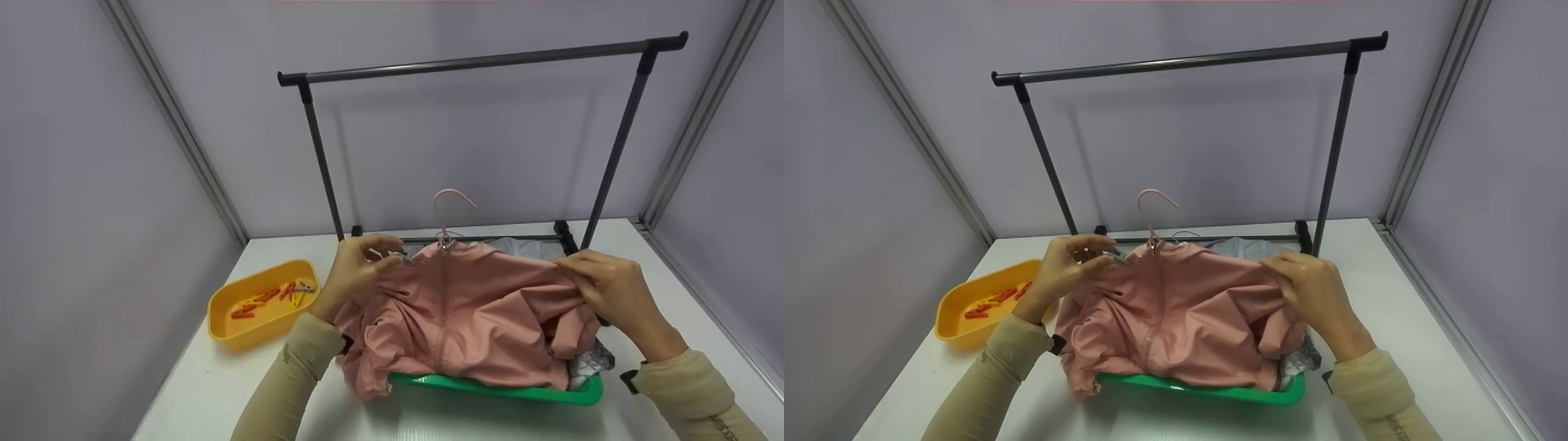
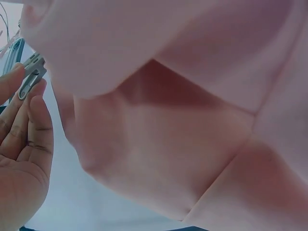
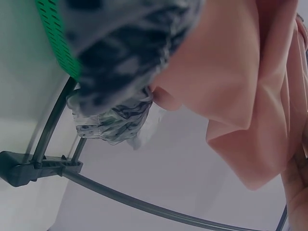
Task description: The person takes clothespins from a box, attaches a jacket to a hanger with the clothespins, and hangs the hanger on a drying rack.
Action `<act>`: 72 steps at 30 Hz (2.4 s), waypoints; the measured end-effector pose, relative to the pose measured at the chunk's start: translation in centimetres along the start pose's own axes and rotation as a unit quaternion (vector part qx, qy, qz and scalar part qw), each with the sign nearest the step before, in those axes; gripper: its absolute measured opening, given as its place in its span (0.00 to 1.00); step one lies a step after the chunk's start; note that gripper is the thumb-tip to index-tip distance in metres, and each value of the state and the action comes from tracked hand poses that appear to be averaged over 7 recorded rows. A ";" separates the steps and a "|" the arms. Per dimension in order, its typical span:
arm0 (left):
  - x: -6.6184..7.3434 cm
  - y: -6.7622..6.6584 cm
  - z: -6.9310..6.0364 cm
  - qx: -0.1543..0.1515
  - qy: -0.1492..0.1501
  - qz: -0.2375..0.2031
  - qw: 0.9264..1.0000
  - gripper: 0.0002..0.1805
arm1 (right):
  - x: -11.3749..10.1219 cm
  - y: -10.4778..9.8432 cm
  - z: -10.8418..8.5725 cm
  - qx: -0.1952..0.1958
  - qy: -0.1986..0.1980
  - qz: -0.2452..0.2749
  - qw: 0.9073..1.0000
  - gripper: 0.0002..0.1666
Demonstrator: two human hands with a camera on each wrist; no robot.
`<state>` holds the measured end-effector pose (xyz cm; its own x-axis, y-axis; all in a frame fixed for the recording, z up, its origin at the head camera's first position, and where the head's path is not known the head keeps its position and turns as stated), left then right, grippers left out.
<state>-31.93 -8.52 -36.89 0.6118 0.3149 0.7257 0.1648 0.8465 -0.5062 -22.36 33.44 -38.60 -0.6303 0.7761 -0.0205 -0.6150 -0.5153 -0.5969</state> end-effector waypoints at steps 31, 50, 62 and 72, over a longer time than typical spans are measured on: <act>-2.4 -2.0 -0.7 -0.008 0.014 0.051 0.999 0.17 | 0.9 1.0 0.3 -0.008 0.013 0.010 1.000 0.19; -6.0 -4.5 -1.2 0.031 -0.053 0.070 0.996 0.11 | 1.7 1.0 0.2 -0.014 0.017 -0.003 1.000 0.18; -8.4 -6.0 -1.5 0.054 -0.088 0.085 0.991 0.10 | 2.2 0.7 -0.2 -0.006 0.023 0.000 1.000 0.19; -10.2 -7.4 -2.5 0.058 -0.154 0.097 0.982 0.10 | 2.0 0.6 -0.4 -0.003 0.025 0.007 1.000 0.20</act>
<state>-37.48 -19.06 -41.70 0.3579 0.5745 0.7361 -0.0317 0.7953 -0.6054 -23.81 34.82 -39.27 -0.6139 0.7863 -0.0694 -0.6032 -0.5240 -0.6013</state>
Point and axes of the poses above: each hand's wrist, its own z-axis towards the middle knuckle, its own y-axis out of the palm, x = y × z, the point moved 1 cm from there along z, towards the middle knuckle, and after that the axes turned 5 degrees about -x, right-handed, at the moved point
